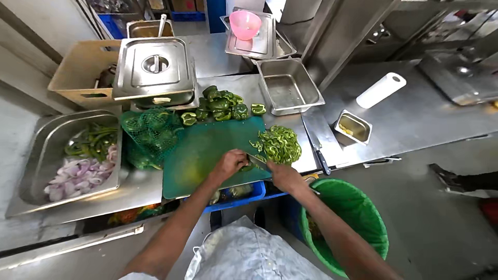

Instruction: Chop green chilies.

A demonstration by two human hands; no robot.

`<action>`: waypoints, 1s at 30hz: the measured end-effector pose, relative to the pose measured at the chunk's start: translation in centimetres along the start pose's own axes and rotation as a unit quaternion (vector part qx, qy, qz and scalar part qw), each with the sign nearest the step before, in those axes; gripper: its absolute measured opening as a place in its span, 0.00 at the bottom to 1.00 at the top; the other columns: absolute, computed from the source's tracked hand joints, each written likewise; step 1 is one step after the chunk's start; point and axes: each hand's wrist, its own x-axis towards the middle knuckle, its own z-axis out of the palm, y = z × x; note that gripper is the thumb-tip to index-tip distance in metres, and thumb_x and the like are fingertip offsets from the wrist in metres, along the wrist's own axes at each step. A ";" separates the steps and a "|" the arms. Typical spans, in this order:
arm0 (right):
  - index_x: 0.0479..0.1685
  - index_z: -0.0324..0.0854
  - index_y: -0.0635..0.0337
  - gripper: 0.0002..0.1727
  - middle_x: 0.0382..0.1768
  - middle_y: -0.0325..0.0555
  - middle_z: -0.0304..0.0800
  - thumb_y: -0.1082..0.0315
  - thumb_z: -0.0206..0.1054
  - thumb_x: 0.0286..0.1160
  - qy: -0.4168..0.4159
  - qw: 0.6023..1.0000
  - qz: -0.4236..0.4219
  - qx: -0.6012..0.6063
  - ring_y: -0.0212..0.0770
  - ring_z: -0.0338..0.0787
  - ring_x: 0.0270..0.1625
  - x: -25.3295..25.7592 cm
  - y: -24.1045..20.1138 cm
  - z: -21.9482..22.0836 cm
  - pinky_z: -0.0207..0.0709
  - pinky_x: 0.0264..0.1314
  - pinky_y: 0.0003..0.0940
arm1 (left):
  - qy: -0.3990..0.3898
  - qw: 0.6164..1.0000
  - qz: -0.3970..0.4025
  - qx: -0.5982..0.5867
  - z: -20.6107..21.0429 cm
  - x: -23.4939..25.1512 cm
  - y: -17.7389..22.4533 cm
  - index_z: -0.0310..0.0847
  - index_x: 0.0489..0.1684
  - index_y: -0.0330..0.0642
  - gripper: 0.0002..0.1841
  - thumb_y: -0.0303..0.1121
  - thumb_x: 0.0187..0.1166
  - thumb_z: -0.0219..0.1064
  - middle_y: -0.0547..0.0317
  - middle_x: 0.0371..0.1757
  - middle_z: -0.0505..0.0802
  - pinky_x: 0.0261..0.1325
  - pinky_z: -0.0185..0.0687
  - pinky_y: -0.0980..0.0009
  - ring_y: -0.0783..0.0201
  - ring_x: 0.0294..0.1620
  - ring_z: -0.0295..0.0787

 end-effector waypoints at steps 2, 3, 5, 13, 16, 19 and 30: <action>0.81 0.64 0.44 0.28 0.49 0.60 0.91 0.66 0.64 0.83 -0.022 1.000 -0.007 0.019 0.65 0.93 0.50 1.9 -0.2 1.9 0.86 0.49 0.66 | -0.003 1.000 -0.002 0.006 0.0 -0.1 0.1 0.95 0.32 0.43 0.03 0.30 0.74 0.77 0.57 0.50 0.96 0.69 0.86 0.62 0.60 0.59 0.92; 0.81 0.65 0.43 0.27 0.49 0.59 0.91 0.64 0.64 0.84 -0.018 1.000 -0.015 0.007 0.65 0.94 0.51 1.9 -0.1 1.4 0.86 0.49 0.66 | -0.005 1.000 -0.002 0.010 -0.1 0.0 0.1 0.94 0.32 0.43 0.03 0.30 0.74 0.77 0.58 0.50 0.96 0.70 0.86 0.62 0.60 0.59 0.91; 0.81 0.69 0.41 0.27 0.49 0.57 0.92 0.63 0.66 0.83 -0.008 1.000 -0.023 -0.020 0.63 0.93 0.51 0.0 0.3 -0.7 0.85 0.50 0.65 | -0.005 1.000 -0.004 0.012 -0.2 -0.2 0.1 0.95 0.33 0.43 0.02 0.29 0.74 0.76 0.57 0.50 0.96 0.69 0.86 0.62 0.60 0.58 0.92; 0.83 0.67 0.40 0.28 0.50 0.58 0.93 0.63 0.65 0.84 -0.016 1.000 -0.020 -0.013 0.64 0.93 0.52 0.6 0.2 -0.1 0.85 0.51 0.66 | 0.008 1.000 -0.002 0.016 0.1 -0.2 0.0 0.95 0.33 0.43 0.02 0.28 0.73 0.77 0.58 0.50 0.96 0.69 0.86 0.62 0.60 0.59 0.92; 0.83 0.67 0.38 0.28 0.48 0.56 0.92 0.62 0.64 0.83 -0.017 1.000 -0.006 -0.012 0.62 0.93 0.51 -0.7 0.4 -1.3 0.85 0.50 0.64 | 0.021 1.000 0.004 0.017 0.2 -0.3 0.0 0.94 0.31 0.43 0.02 0.28 0.73 0.77 0.58 0.48 0.96 0.68 0.87 0.62 0.60 0.57 0.92; 0.83 0.62 0.45 0.28 0.50 0.61 0.91 0.66 0.63 0.84 -0.035 0.999 -0.019 0.035 0.65 0.93 0.51 2.1 0.0 2.2 0.85 0.51 0.67 | 0.027 0.999 -0.001 0.020 0.4 -0.5 0.0 0.95 0.33 0.43 0.02 0.29 0.73 0.78 0.56 0.48 0.96 0.69 0.86 0.61 0.59 0.58 0.92; 0.81 0.63 0.47 0.27 0.48 0.60 0.91 0.66 0.62 0.84 -0.024 0.999 -0.022 0.040 0.64 0.94 0.51 2.6 -0.7 3.5 0.86 0.50 0.64 | -0.005 1.000 -0.003 0.030 -0.1 -1.2 -0.1 0.95 0.42 0.43 0.07 0.32 0.81 0.71 0.58 0.55 0.95 0.74 0.83 0.64 0.61 0.63 0.90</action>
